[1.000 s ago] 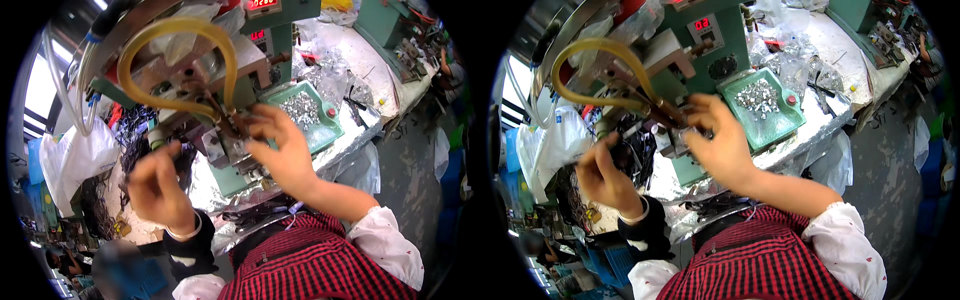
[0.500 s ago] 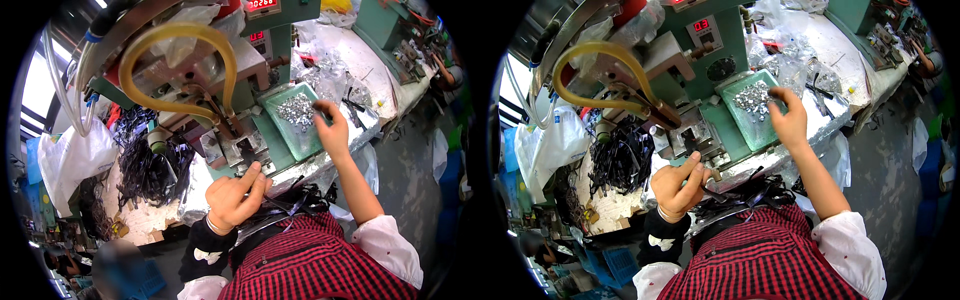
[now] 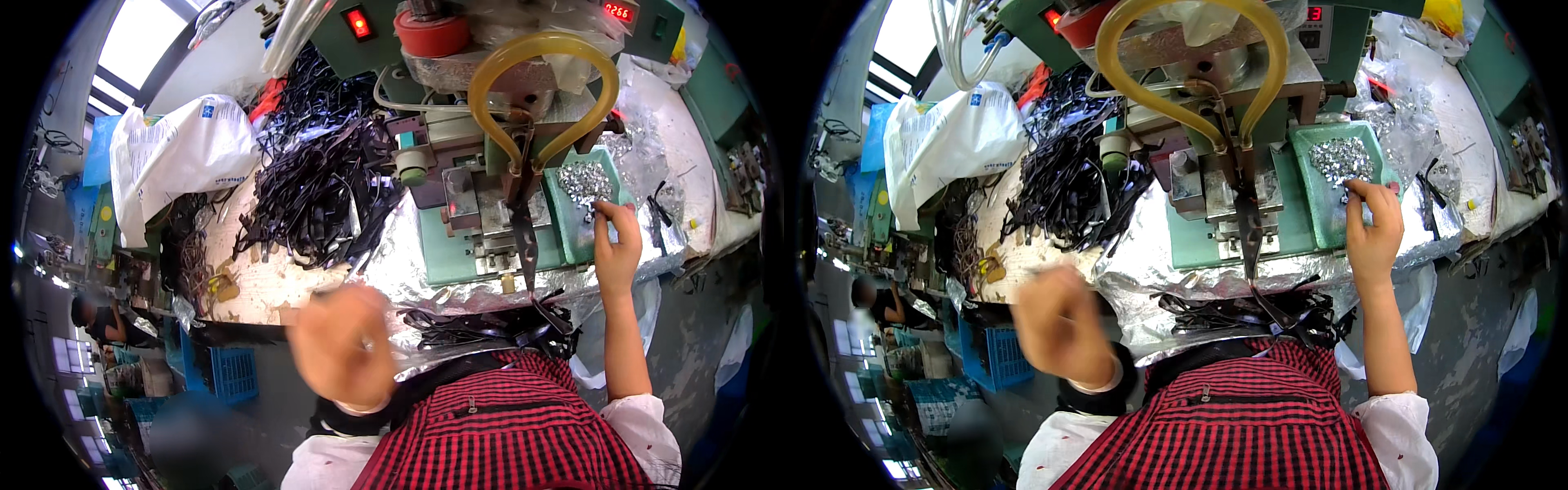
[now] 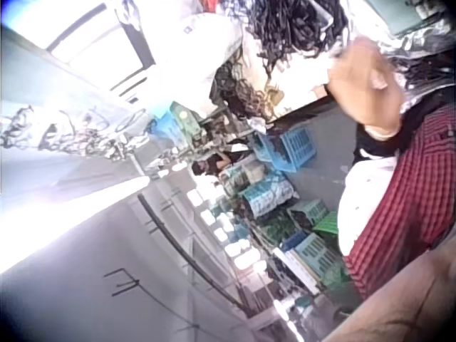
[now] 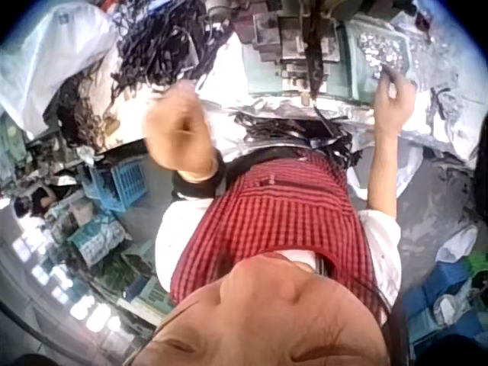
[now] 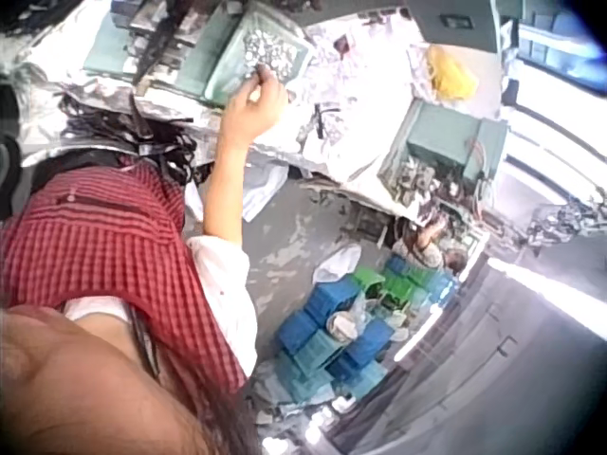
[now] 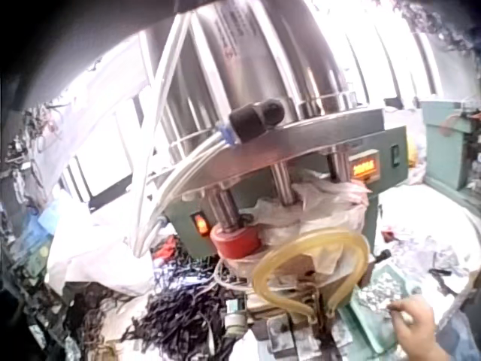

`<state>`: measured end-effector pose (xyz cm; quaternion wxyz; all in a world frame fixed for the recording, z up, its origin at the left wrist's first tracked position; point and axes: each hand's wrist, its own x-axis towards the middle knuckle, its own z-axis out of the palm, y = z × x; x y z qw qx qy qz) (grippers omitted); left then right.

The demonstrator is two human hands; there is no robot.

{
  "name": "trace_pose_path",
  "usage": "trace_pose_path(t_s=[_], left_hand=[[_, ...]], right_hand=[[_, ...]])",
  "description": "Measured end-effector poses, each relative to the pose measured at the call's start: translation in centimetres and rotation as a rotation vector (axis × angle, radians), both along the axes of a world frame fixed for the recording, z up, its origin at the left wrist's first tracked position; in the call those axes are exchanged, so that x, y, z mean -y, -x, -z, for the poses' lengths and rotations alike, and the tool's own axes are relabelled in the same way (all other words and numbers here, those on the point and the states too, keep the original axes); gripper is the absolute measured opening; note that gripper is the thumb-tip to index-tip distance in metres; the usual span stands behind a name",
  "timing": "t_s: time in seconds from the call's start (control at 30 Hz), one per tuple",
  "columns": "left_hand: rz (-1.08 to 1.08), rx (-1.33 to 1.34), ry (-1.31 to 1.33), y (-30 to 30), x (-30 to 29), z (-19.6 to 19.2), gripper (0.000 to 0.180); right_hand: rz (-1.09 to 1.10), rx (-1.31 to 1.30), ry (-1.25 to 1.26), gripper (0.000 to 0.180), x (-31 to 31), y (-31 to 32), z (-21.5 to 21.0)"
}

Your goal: The person repeatedly picks black shoelaces and small metal aglets from a tray, inserts the aglets into the lace ends, and uses a green press machine to crimp them. The finished laces are placed into a white bag on the right side of the workspace.

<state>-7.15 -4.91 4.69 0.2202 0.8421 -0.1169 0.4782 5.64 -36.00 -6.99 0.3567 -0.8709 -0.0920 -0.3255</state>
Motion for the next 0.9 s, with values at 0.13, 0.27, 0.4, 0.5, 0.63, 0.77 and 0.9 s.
trace_pose_path(t_s=[0.13, 0.27, 0.4, 0.5, 0.63, 0.77, 0.9], left_hand=[[-0.391, -0.124, -0.116, -5.3, -5.9, -0.1, 0.010], [-0.806, -0.598, -0.379, -10.9, -9.8, 8.2, 0.025], [-0.789, -0.543, -0.287, -11.6, -11.2, 12.5, 0.024], [-0.519, -0.460, 0.040, -9.9, -11.3, 10.8, 0.017], [0.012, -0.357, 0.691, -8.1, -8.8, 8.5, 0.005], [0.231, -0.426, 0.749, -9.0, -5.3, 6.1, 0.010], [0.154, -0.450, 0.841, -7.8, -4.6, 8.9, 0.010]], right_hand=[[-0.077, 0.025, -0.045, 0.017, -2.0, -0.9, -2.3], [-0.073, -0.162, -0.259, 0.017, -2.7, -1.9, -0.6], [0.035, -0.061, -0.097, 0.013, -0.2, 0.3, 0.5], [0.124, -0.026, -0.057, 0.013, 3.2, 3.1, 0.0], [-0.035, -0.099, -0.227, 0.014, 2.1, 4.2, -2.2], [-0.356, -0.078, -0.297, 0.017, -3.5, 1.4, -7.5], [-0.365, -0.209, -0.564, 0.029, -9.2, -1.0, -6.5]])
